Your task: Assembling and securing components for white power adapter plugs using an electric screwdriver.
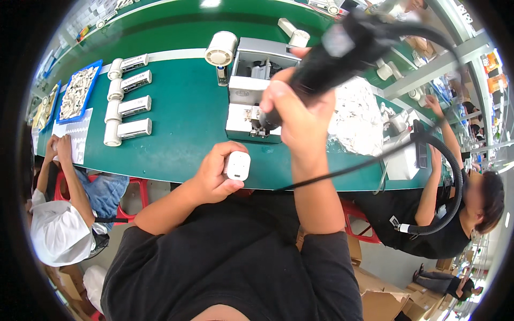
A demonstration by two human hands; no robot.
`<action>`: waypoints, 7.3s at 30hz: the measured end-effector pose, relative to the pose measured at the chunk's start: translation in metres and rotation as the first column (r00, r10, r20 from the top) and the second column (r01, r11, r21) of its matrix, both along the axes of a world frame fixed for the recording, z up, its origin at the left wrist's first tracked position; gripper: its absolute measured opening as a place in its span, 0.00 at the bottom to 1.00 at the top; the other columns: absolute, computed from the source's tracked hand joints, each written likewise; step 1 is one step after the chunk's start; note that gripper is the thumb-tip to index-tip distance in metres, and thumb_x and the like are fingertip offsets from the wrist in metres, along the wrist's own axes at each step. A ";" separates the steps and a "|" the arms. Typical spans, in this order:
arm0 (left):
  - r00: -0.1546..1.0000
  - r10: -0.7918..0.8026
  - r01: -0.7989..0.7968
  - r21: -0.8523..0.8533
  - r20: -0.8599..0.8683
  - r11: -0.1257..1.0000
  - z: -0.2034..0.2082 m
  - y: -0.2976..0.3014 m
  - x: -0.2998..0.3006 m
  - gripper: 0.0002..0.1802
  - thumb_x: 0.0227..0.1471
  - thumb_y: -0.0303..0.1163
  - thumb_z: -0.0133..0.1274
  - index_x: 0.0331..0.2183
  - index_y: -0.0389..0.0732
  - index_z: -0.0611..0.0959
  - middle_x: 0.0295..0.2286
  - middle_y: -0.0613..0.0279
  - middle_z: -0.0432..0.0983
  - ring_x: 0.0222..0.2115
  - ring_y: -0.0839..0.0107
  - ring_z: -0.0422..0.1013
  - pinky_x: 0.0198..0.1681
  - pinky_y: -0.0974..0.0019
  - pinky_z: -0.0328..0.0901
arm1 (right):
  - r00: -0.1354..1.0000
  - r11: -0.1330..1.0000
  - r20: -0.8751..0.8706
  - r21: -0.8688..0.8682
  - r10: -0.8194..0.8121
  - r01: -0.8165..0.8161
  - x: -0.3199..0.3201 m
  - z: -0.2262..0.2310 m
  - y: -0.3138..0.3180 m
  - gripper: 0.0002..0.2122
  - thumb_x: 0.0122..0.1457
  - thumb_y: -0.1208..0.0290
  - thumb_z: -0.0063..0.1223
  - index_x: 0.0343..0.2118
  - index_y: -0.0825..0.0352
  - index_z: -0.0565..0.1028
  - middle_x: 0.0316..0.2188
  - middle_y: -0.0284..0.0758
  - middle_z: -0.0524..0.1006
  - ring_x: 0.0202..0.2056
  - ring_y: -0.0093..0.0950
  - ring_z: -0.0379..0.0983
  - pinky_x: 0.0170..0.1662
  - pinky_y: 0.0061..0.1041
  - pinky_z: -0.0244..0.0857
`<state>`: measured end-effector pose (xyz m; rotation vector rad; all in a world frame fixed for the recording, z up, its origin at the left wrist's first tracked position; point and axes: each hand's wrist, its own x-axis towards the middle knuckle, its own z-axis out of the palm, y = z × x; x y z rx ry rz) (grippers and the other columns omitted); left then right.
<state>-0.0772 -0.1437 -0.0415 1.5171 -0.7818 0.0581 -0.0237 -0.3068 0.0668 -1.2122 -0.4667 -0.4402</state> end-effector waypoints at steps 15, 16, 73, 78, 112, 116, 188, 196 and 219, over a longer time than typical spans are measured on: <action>0.999 -0.016 0.015 0.039 0.031 0.999 0.004 -0.002 0.001 0.31 0.42 0.44 0.59 0.42 0.36 0.67 0.35 0.52 0.70 0.33 0.56 0.68 0.37 0.61 0.64 | 0.989 1.000 0.149 0.028 -0.005 0.000 -0.034 0.023 -0.003 0.29 0.53 0.64 0.51 0.54 0.66 0.52 0.20 0.32 0.65 0.18 0.25 0.65 0.24 0.28 0.64; 0.999 -0.018 0.017 0.051 0.031 0.999 0.005 -0.001 0.001 0.31 0.42 0.44 0.59 0.42 0.36 0.67 0.35 0.53 0.70 0.32 0.56 0.68 0.37 0.61 0.64 | 0.989 0.999 0.144 -0.025 -0.042 0.046 -0.029 0.021 -0.002 0.28 0.53 0.66 0.51 0.54 0.67 0.52 0.20 0.33 0.66 0.18 0.25 0.65 0.25 0.29 0.64; 0.994 -0.023 0.009 0.131 0.108 0.991 0.007 0.006 0.003 0.30 0.47 0.42 0.56 0.46 0.37 0.64 0.37 0.57 0.68 0.32 0.72 0.66 0.35 0.69 0.63 | 0.975 0.981 0.133 0.053 0.178 -0.187 -0.042 0.037 0.017 0.26 0.57 0.63 0.47 0.56 0.64 0.53 0.22 0.32 0.64 0.18 0.24 0.62 0.25 0.28 0.61; 0.998 -0.024 0.017 0.100 0.065 0.995 0.004 0.005 0.002 0.31 0.46 0.44 0.57 0.46 0.37 0.65 0.34 0.57 0.69 0.29 0.69 0.67 0.33 0.68 0.64 | 0.971 0.974 0.157 0.107 0.181 -0.199 -0.045 0.037 0.018 0.26 0.57 0.63 0.45 0.57 0.65 0.53 0.22 0.32 0.64 0.18 0.24 0.62 0.25 0.27 0.61; 0.941 0.247 -0.280 0.944 0.233 0.174 0.077 0.208 0.149 0.29 0.41 0.45 0.59 0.45 0.42 0.73 0.36 0.49 0.74 0.40 0.52 0.69 0.42 0.55 0.63 | 0.993 0.996 0.109 0.073 0.041 -0.050 -0.044 0.022 -0.018 0.37 0.52 0.57 0.53 0.57 0.73 0.47 0.22 0.30 0.62 0.20 0.20 0.59 0.25 0.21 0.56; 0.951 0.294 -0.109 0.994 0.098 0.021 0.063 0.224 0.143 0.32 0.41 0.45 0.59 0.49 0.46 0.71 0.42 0.50 0.72 0.44 0.54 0.68 0.45 0.55 0.63 | 0.995 0.999 0.096 0.034 0.009 -0.012 -0.046 0.025 -0.002 0.33 0.53 0.62 0.50 0.57 0.72 0.50 0.24 0.31 0.60 0.21 0.20 0.57 0.27 0.18 0.52; 0.968 -0.244 0.248 0.103 -0.051 0.963 0.018 0.011 0.007 0.39 0.53 0.60 0.39 0.49 0.33 0.59 0.41 0.55 0.65 0.41 0.71 0.65 0.44 0.68 0.60 | 0.973 0.656 -0.205 -0.722 0.102 -0.221 -0.050 -0.001 -0.012 0.06 0.45 0.80 0.58 0.29 0.69 0.78 0.24 0.32 0.70 0.25 0.21 0.66 0.27 0.19 0.59; 0.969 -0.194 0.184 -0.072 -0.155 0.980 0.011 0.015 -0.001 0.27 0.50 0.43 0.44 0.48 0.37 0.64 0.33 0.56 0.67 0.29 0.72 0.66 0.32 0.68 0.62 | 0.779 0.747 0.372 -0.263 -0.505 0.610 -0.030 0.001 -0.014 0.24 0.46 0.81 0.54 0.48 0.72 0.61 0.39 0.38 0.67 0.40 0.26 0.63 0.44 0.25 0.58; 0.978 -0.151 0.150 -0.019 -0.144 0.989 0.027 0.018 0.003 0.24 0.52 0.43 0.44 0.45 0.35 0.66 0.32 0.58 0.69 0.32 0.72 0.66 0.36 0.69 0.62 | 0.966 0.997 -0.248 -0.008 0.067 -0.071 -0.009 -0.002 0.003 0.15 0.51 0.78 0.48 0.42 0.71 0.61 0.16 0.34 0.67 0.15 0.25 0.65 0.21 0.27 0.63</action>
